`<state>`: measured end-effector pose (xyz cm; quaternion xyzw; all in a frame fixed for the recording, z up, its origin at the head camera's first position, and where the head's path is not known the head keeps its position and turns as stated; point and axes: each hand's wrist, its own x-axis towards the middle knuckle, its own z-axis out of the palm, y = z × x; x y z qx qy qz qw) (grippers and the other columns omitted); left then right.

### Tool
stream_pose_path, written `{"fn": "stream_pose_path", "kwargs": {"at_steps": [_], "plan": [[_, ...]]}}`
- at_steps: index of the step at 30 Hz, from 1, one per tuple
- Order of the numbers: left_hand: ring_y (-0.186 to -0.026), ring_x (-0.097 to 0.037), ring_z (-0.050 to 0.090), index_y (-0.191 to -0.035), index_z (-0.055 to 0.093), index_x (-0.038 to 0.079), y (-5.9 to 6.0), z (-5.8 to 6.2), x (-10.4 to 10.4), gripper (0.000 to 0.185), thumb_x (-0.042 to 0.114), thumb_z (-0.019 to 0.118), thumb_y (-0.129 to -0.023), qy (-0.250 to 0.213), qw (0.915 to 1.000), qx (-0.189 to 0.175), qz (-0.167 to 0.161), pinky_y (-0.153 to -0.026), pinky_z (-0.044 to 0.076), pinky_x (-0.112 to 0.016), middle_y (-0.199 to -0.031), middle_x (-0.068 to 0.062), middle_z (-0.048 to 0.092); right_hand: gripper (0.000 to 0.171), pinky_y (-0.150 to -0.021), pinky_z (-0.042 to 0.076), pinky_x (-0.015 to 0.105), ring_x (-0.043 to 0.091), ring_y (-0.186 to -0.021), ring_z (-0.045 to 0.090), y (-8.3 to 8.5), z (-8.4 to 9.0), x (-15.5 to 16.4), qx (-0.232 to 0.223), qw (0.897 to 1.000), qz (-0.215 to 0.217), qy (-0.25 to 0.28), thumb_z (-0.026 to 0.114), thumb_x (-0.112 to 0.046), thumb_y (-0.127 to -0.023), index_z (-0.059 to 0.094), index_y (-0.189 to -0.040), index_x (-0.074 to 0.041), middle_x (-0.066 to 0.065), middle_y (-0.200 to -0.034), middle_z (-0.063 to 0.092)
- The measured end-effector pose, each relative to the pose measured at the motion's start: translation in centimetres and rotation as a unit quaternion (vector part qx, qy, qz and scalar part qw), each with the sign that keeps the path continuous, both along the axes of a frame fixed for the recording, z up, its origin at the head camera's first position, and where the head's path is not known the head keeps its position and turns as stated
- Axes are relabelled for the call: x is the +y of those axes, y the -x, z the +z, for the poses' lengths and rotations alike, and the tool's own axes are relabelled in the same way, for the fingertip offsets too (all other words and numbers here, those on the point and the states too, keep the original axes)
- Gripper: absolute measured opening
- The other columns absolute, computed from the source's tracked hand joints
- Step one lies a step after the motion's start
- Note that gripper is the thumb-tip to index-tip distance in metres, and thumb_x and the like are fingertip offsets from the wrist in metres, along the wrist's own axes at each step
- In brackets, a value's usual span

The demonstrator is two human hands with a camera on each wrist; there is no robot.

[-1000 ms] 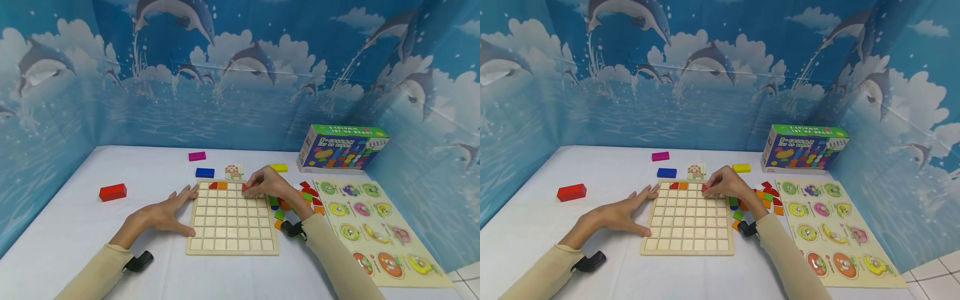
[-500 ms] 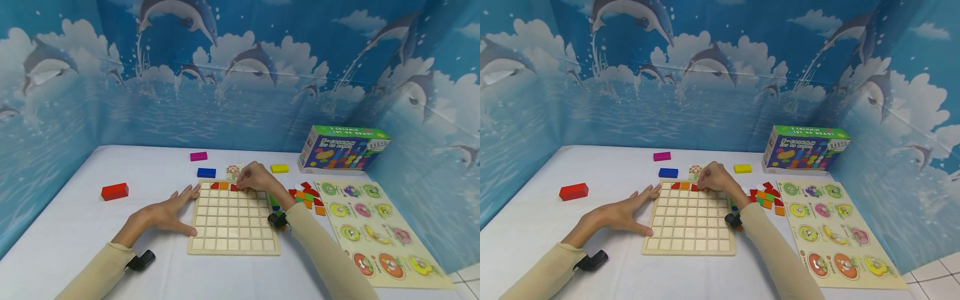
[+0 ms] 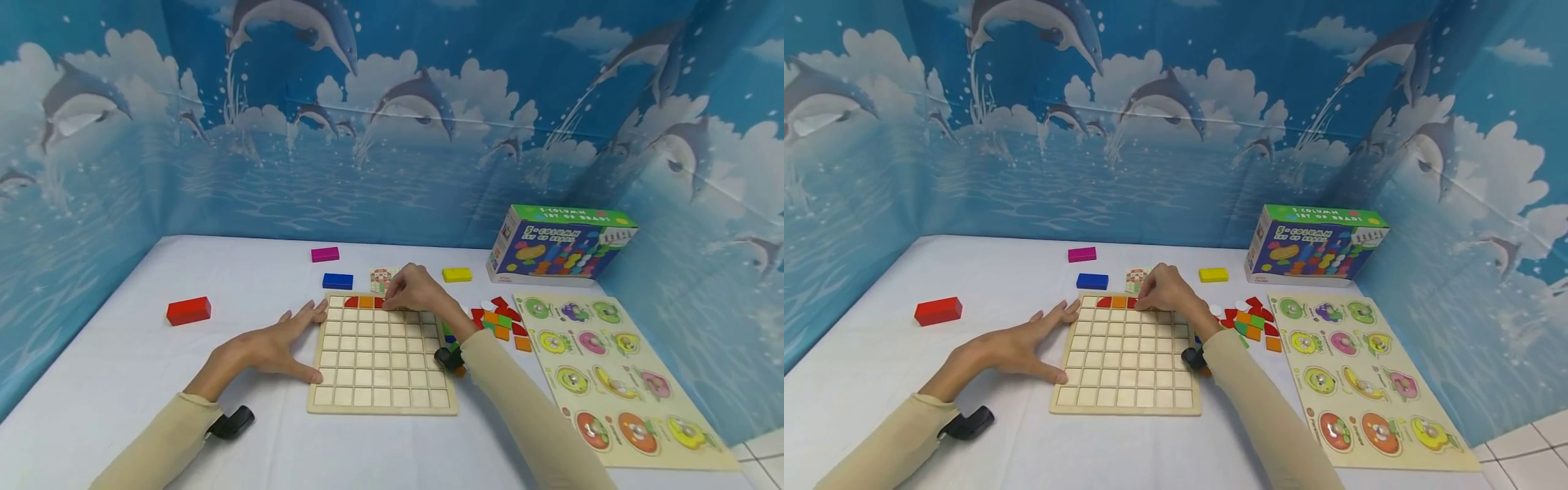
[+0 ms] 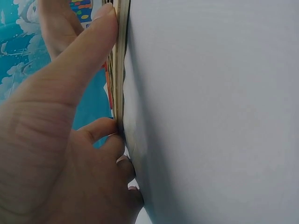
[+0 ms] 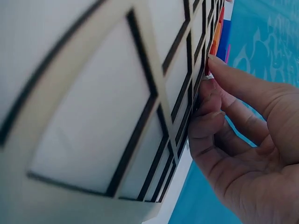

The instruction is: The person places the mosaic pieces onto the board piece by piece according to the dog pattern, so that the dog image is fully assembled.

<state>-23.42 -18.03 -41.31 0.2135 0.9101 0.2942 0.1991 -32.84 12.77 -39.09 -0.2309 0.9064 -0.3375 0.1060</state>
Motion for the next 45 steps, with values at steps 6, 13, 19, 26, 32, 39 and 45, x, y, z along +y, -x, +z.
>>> {"fn": "stream_pose_path", "kwargs": {"at_steps": [6, 13, 19, 26, 32, 39, 45], "plan": [[-0.168, -0.038, -0.004, -0.175, 0.005, 0.017, 0.0, -0.2, 0.1, 0.138, 0.049, 0.097, -0.077, 0.001, 1.0000, 0.000, 0.000, -0.132, -0.001, -0.065, -0.180, -0.012, 0.017, 0.010, -0.062, 0.054, 0.027, 0.017, -0.065, 0.065, 0.1, -0.1, -0.1, 0.003, 1.000, -0.003, 0.002, 0.088, -0.009, -0.090, 0.083, -0.085, -0.002, 0.004, -0.074, 0.075], [-0.168, -0.038, -0.003, -0.175, 0.005, 0.019, 0.1, -0.3, 0.1, 0.139, 0.051, 0.097, -0.076, 0.006, 0.9999, 0.001, 0.008, -0.132, 0.000, -0.066, -0.180, -0.011, 0.017, 0.009, -0.068, 0.060, 0.029, 0.017, -0.072, 0.072, -0.2, -0.6, 0.0, 0.004, 1.000, -0.008, 0.024, 0.081, -0.009, -0.097, 0.085, -0.099, -0.001, 0.008, -0.086, 0.081], [-0.167, -0.038, -0.003, -0.176, 0.005, 0.020, -0.1, -0.2, 0.2, 0.140, 0.051, 0.097, -0.076, 0.010, 0.9999, -0.001, 0.012, -0.132, 0.001, -0.067, -0.181, -0.011, 0.015, 0.017, -0.077, 0.063, 0.036, 0.026, -0.086, 0.075, -0.7, 0.3, 1.2, 0.003, 0.999, -0.015, 0.045, 0.075, -0.012, -0.103, 0.084, -0.110, 0.001, 0.013, -0.101, 0.082], [-0.167, -0.038, -0.004, -0.176, 0.004, 0.020, 0.1, -0.1, 0.3, 0.139, 0.051, 0.097, -0.077, 0.006, 1.0000, -0.004, 0.007, -0.132, 0.001, -0.066, -0.181, -0.011, 0.015, 0.030, -0.085, 0.064, 0.047, 0.039, -0.101, 0.075, -1.0, 1.2, 6.0, -0.043, 0.992, -0.035, 0.115, 0.069, -0.017, -0.108, 0.077, -0.128, 0.004, 0.020, -0.117, 0.079], [-0.167, -0.039, -0.004, -0.175, 0.004, 0.019, 0.0, 0.0, 0.1, 0.139, 0.050, 0.097, -0.077, 0.009, 0.9999, -0.003, 0.008, -0.131, 0.001, -0.067, -0.181, -0.012, 0.013, 0.028, -0.087, 0.061, 0.045, 0.033, -0.106, 0.071, -1.1, 1.2, 10.4, -0.015, 0.994, -0.067, 0.089, 0.072, -0.018, -0.105, 0.079, -0.123, 0.003, 0.019, -0.125, 0.077], [-0.167, -0.040, -0.003, -0.175, 0.003, 0.018, 0.0, 0.1, -0.1, 0.139, 0.051, 0.097, -0.077, 0.014, 0.9999, 0.004, 0.002, -0.132, 0.000, -0.065, -0.180, -0.010, 0.019, 0.024, -0.077, 0.060, 0.031, 0.027, -0.094, 0.068, -0.8, -0.2, 12.7, -0.016, 0.996, -0.075, 0.050, 0.077, -0.008, -0.101, 0.079, -0.121, 0.005, 0.020, -0.115, 0.078], [-0.167, -0.040, -0.003, -0.176, 0.003, 0.020, 0.1, 0.0, 0.0, 0.139, 0.051, 0.097, -0.077, 0.012, 0.9999, 0.002, 0.003, -0.132, 0.000, -0.066, -0.179, -0.009, 0.020, 0.025, -0.064, 0.049, 0.022, 0.024, -0.079, 0.060, -0.4, -1.1, 13.0, -0.012, 0.998, -0.043, 0.045, 0.079, 0.001, -0.096, 0.078, -0.120, 0.007, 0.017, -0.094, 0.074]]}}
